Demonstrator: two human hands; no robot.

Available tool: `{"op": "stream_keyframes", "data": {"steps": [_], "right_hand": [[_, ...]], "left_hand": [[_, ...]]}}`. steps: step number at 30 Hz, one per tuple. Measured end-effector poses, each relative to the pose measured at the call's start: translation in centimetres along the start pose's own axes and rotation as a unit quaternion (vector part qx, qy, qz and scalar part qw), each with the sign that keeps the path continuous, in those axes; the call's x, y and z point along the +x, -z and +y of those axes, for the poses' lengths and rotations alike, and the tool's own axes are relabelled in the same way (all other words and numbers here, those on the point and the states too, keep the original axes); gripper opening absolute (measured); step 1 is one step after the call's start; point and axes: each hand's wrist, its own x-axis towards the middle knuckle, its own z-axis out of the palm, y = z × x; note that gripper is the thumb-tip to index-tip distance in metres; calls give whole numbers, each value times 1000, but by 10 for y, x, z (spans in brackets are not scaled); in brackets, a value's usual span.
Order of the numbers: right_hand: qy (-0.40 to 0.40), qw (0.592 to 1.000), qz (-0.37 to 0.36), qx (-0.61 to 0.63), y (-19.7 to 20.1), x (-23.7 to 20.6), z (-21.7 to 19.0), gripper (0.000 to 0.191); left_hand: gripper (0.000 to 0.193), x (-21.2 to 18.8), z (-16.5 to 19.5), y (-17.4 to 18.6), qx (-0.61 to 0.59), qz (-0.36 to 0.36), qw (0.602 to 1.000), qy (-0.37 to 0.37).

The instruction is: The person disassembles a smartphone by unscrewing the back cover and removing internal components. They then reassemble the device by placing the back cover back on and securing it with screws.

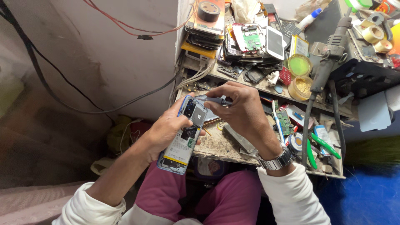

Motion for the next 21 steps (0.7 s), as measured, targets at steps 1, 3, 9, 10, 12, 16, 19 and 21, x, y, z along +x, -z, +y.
{"op": "stream_keyframes", "data": {"steps": [1, 3, 9, 10, 12, 16, 19, 21], "right_hand": [[1, 1000, -2, 4, 0, 0, 0, 21], [0, 1000, -2, 7, 0, 0, 0, 21], [-9, 1000, 4, -20, 9, -2, 1, 21], [-14, 1000, 5, -21, 10, -2, 1, 21], [-1, 1000, 8, -20, 12, -3, 1, 21], [-29, 999, -2, -33, 16, -10, 10, 29], [-50, 990, -45, -126, 14, -22, 27, 27], [-36, 987, -68, -143, 8, -25, 44, 24]], "left_hand": [[83, 0, 0, -1, 1, 0, 1000, -1], [83, -2, 1, -2, 7, 2, 1000, -1], [81, -3, 4, -4, 24, 14, 1000, 2], [81, -3, 4, -5, 25, 15, 1000, 2], [81, -3, 5, -8, 28, 15, 999, 1], [80, -8, 9, -5, 29, 32, 999, -18], [81, -16, 12, 8, 44, 42, 998, -35], [81, -21, 10, 16, 42, 43, 997, -38]]}}
